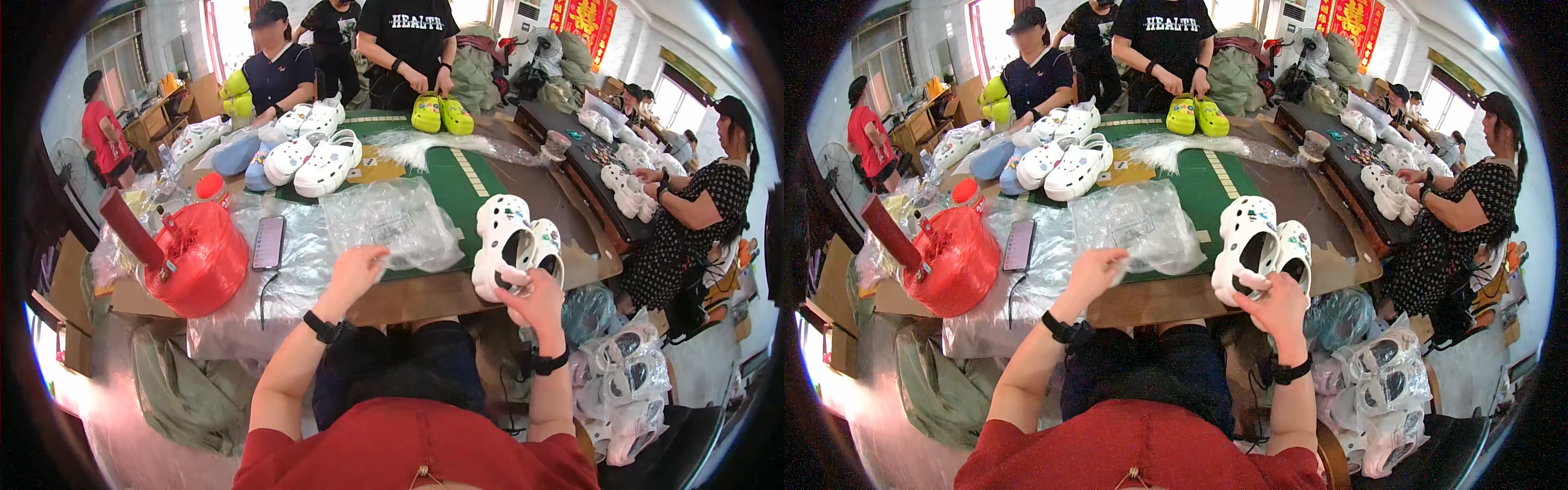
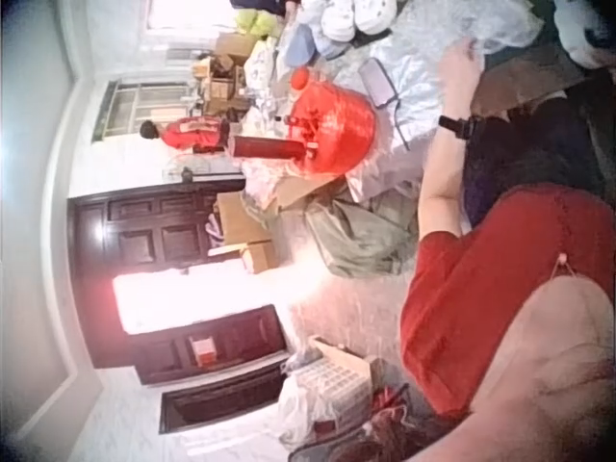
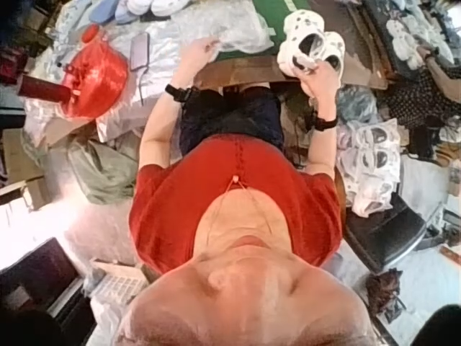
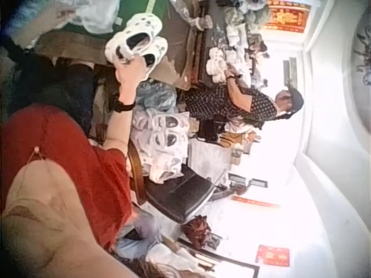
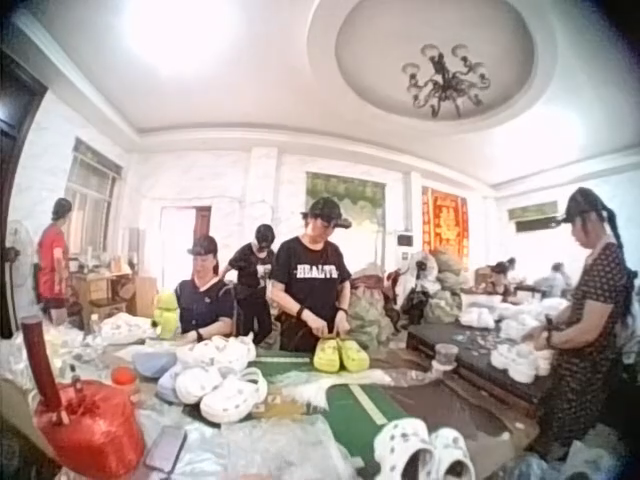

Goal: Putting white clog-style shoes into plastic bags.

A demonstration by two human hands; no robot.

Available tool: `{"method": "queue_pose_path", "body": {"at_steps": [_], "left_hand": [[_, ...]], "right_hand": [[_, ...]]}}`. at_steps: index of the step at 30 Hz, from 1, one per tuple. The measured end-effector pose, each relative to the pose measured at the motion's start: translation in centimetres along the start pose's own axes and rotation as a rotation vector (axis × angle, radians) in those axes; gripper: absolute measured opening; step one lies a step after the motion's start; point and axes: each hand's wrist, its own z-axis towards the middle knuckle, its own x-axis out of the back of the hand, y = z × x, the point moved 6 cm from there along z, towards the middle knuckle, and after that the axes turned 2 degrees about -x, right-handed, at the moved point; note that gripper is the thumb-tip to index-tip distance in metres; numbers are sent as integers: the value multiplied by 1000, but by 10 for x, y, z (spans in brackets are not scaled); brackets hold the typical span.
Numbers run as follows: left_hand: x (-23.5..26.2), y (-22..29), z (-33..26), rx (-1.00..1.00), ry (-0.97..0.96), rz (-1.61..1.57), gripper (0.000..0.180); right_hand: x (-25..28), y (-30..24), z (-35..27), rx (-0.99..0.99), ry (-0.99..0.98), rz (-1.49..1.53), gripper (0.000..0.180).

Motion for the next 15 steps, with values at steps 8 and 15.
{"method": "queue_pose_path", "body": {"at_steps": [8,15], "left_hand": [[-22,8,-20,-53,-289,66,18],[3,24,-32,-411,-201,204,26]], "right_hand": [[-40,45,24,-174,-162,90,72],[-43,59,50,-255,0,-44,93]]}}
